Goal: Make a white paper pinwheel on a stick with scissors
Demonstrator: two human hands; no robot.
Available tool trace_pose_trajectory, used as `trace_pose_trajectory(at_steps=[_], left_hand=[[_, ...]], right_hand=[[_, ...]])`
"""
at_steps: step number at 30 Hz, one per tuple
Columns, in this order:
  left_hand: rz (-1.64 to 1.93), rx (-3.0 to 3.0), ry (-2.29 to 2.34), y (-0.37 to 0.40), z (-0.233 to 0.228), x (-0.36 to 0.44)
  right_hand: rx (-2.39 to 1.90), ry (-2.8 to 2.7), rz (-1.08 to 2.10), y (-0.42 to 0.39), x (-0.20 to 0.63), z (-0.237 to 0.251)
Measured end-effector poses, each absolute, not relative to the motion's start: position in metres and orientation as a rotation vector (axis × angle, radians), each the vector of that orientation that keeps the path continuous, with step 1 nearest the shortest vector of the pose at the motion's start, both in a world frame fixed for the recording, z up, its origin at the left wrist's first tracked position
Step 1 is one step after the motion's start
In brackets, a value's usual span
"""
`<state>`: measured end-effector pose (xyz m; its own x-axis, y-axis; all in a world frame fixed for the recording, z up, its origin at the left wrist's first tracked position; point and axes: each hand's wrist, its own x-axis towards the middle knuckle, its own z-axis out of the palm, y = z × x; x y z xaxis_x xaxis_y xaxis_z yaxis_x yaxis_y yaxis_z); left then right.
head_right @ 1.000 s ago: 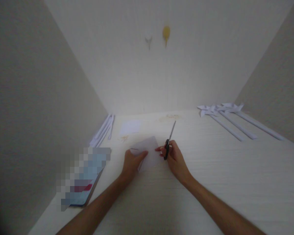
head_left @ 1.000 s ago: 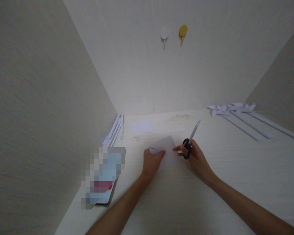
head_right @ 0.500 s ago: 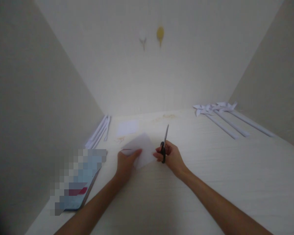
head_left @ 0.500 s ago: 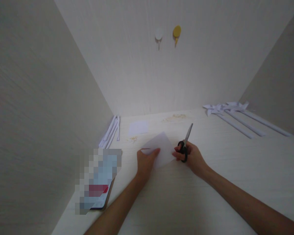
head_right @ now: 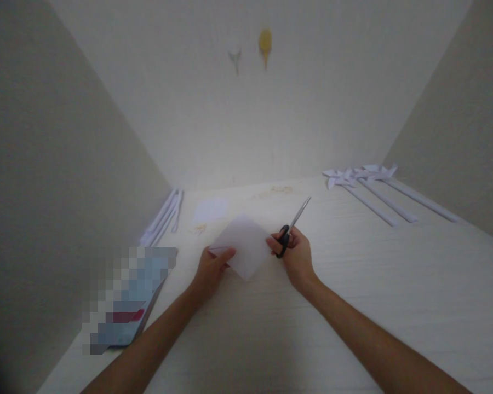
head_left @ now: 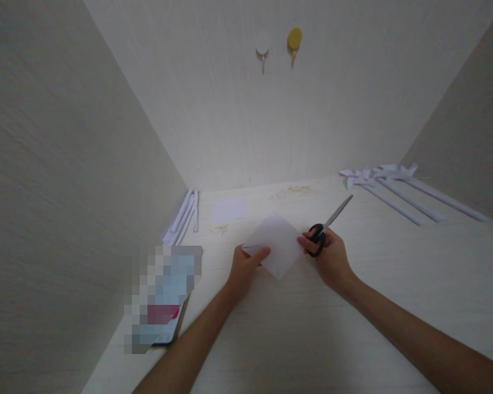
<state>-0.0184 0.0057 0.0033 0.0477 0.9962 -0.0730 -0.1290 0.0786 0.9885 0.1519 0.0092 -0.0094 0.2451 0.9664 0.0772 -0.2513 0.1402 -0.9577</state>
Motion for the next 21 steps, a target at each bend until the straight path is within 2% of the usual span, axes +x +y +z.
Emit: trace_pose_trajectory(at_steps=[5, 10, 14, 21], left_hand=[[1.164, 1.307, 1.316, 0.0, 0.007, -0.01], [1.253, 1.191, 1.427, 0.002, 0.007, -0.01], [1.351, 1.079, 1.409, 0.001, 0.005, -0.008], [1.276, 1.16, 1.245, -0.009, 0.007, 0.001]], right_hand=[[-0.984, -0.881, 1.068, 0.01, 0.153, -0.011], [-1.065, -0.987, 1.194, 0.005, 0.15, -0.008], [-1.049, -1.069, 1.31, -0.001, 0.145, -0.007], [-0.951, -1.03, 1.272, 0.0, 0.145, -0.009]])
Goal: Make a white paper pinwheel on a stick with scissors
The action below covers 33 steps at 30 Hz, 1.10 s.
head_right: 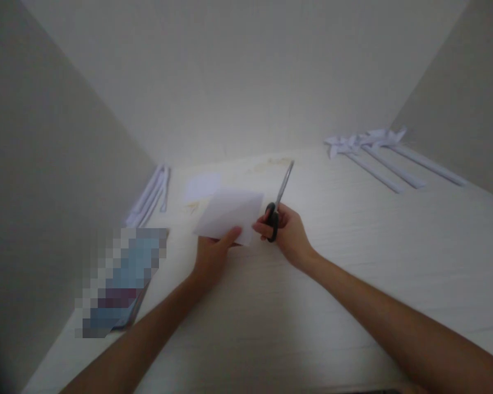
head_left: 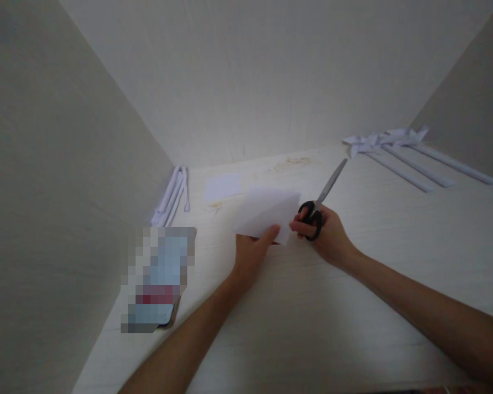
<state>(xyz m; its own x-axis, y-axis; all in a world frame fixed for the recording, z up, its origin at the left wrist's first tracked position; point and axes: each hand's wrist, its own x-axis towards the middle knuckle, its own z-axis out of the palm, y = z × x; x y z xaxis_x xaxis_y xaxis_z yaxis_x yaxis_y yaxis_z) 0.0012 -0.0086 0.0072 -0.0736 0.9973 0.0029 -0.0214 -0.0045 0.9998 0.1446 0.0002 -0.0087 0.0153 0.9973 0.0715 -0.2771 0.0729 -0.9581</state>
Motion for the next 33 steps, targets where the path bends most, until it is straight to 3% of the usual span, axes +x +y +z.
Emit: trace_pose_trajectory(at_steps=[33], left_hand=[[1.408, 0.939, 1.303, -0.009, 0.01, 0.011]], right_hand=[[-1.012, -1.228, 1.359, -0.01, 0.14, 0.004]])
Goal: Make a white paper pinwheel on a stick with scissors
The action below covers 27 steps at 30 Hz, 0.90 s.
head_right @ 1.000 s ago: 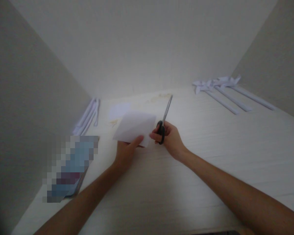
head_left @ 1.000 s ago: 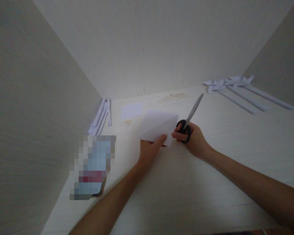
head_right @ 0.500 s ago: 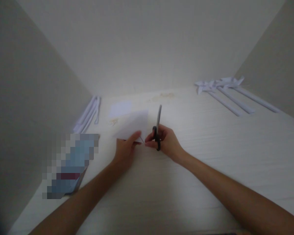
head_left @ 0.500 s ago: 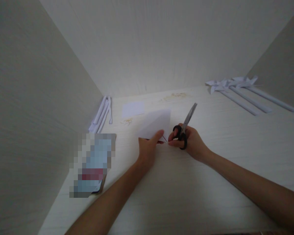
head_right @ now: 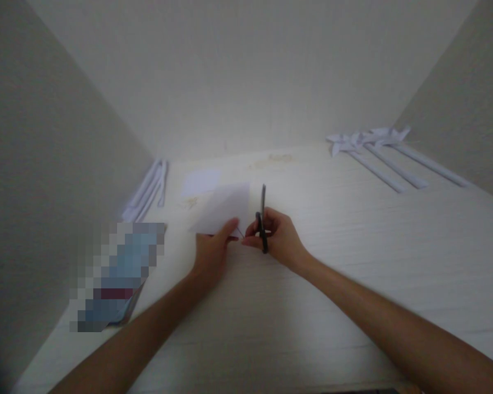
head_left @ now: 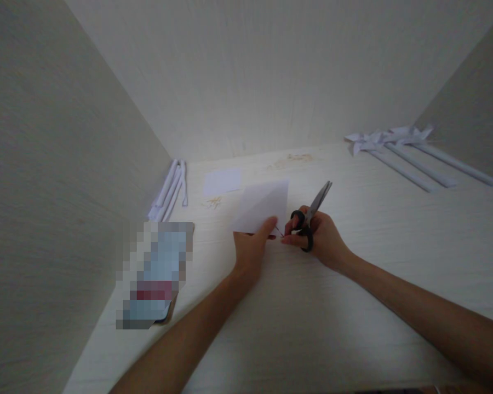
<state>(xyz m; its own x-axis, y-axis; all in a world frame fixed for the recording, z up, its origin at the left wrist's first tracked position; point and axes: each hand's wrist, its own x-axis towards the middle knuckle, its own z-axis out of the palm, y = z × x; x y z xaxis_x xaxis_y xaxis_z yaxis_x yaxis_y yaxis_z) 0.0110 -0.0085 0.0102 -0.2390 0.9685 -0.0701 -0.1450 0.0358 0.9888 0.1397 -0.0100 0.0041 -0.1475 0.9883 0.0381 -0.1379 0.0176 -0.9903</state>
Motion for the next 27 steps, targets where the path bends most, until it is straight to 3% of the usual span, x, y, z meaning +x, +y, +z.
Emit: trace_pose_trajectory(at_steps=[27], left_hand=[[1.386, 1.07, 1.373, -0.0124, 0.0142, 0.0128]], right_hand=[[-1.05, -1.18, 1.285, -0.0091, 0.1396, 0.002]])
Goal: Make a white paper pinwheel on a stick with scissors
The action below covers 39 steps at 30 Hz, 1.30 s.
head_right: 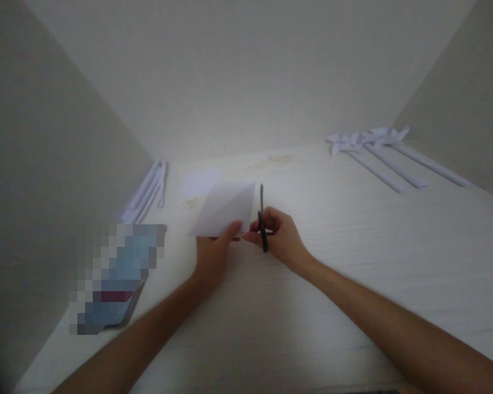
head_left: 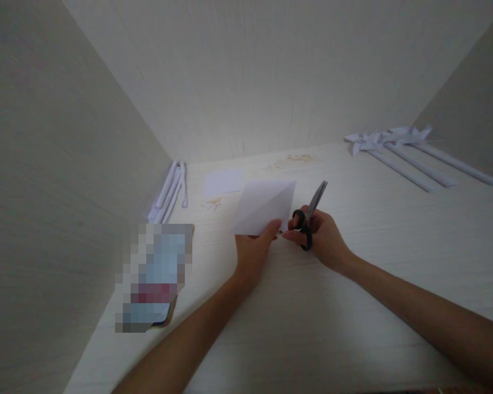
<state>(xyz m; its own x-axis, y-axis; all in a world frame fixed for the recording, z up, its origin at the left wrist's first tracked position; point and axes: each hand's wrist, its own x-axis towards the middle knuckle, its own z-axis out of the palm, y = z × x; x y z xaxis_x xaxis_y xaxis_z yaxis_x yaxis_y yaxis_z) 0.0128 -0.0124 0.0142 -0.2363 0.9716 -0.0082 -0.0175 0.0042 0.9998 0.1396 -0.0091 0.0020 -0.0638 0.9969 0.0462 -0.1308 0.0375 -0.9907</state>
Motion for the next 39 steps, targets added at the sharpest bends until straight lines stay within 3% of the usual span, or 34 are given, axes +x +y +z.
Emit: trace_pose_trajectory(at_steps=[39], left_hand=[[1.358, 1.043, 1.309, -0.0081, 0.0071, 0.0103]], right_hand=[[-1.073, -1.173, 1.258, -0.0076, 0.1376, 0.0019]])
